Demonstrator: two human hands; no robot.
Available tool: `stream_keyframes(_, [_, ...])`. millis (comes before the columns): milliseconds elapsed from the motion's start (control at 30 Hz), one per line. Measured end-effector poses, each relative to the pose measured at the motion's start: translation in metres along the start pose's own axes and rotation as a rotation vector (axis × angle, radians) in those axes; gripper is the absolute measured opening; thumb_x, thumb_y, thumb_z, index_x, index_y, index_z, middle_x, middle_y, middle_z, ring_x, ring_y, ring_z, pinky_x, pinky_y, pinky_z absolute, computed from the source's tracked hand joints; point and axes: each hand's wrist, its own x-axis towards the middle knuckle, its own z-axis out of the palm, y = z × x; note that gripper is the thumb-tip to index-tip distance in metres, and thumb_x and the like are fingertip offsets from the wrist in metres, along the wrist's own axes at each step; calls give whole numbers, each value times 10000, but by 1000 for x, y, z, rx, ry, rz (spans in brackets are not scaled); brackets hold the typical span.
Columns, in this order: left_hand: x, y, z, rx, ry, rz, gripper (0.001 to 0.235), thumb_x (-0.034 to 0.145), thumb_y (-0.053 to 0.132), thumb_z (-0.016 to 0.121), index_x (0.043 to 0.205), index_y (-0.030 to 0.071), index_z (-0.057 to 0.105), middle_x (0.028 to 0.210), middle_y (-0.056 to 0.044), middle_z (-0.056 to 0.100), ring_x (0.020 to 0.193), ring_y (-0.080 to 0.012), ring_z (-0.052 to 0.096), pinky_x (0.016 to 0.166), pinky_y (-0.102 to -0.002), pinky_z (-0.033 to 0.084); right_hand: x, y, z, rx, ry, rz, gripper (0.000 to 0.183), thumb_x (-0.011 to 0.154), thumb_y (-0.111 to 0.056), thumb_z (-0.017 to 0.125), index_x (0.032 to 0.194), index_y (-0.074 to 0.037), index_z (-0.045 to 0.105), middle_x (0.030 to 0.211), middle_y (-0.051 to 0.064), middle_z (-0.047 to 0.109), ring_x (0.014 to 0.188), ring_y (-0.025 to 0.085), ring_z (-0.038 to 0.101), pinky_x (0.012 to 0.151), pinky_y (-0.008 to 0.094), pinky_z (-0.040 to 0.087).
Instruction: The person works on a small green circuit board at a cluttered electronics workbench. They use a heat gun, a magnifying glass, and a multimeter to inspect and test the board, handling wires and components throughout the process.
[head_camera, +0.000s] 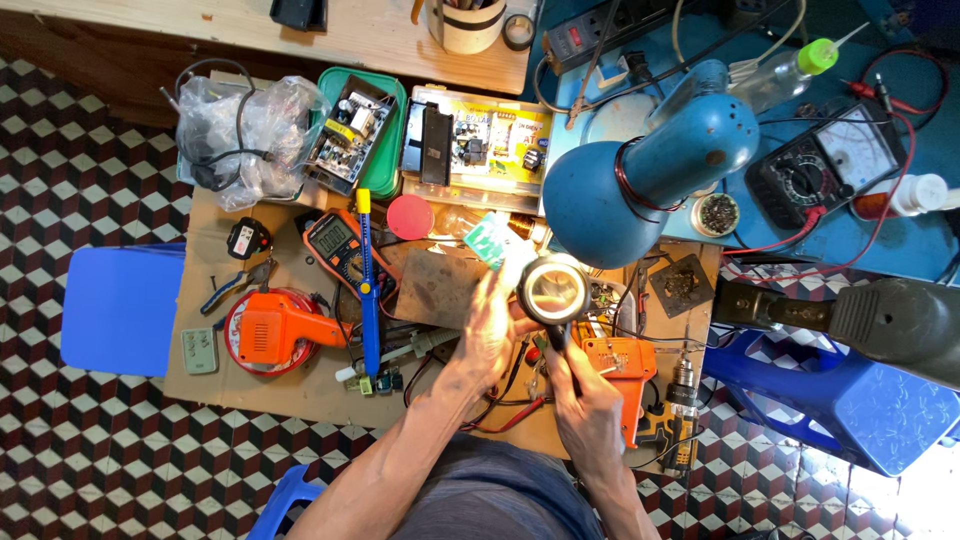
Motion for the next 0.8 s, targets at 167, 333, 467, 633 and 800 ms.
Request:
stream_keyframes(167, [-23, 21, -32, 73, -117, 120, 457, 1030, 416, 504, 1346, 91, 561, 1126, -110, 703, 885, -227, 745, 746, -393, 643, -33, 21, -38, 242, 119, 291, 241, 1007, -182, 612, 1089, 17, 720, 622, 23, 615, 486, 67, 540, 421, 240, 433])
stream_keyframes(333, [-45, 35, -61, 228, -1, 34, 461, 1029, 427, 497, 1265, 54, 628, 1125, -150, 752, 879, -224, 728, 747, -385, 624, -39, 29, -76, 325, 322, 411, 222, 1004, -188, 599, 1113, -24, 702, 610, 39, 595, 445, 68, 441, 395, 235, 328])
stream_keyframes(467, [-48, 34, -58, 225, 53, 4, 425, 1013, 410, 501, 1248, 77, 621, 1116, -127, 737, 873, -240, 727, 745, -391, 610, -30, -6, -120, 202, 519, 293, 261, 1045, -229, 548, 1005, -5, 676, 689, 52, 701, 539, 88, 566, 485, 248, 458])
stream_keyframes(633, [-43, 31, -40, 245, 4, -31, 426, 994, 425, 506, 1248, 98, 607, 1090, -129, 739, 857, -232, 723, 736, -403, 601, -30, -61, -168, -141, 733, -29, 307, 1098, -243, 528, 1006, -6, 699, 899, 65, 762, 809, 130, 667, 764, 293, 513])
stream_keyframes(800, [-63, 27, -41, 222, -46, -41, 473, 960, 479, 524, 1201, 86, 626, 1045, -107, 750, 851, -208, 743, 758, -385, 633, -25, -145, -190, 233, 543, -240, 179, 1088, -229, 525, 1053, -54, 544, 842, 51, 679, 813, 118, 704, 703, 244, 545])
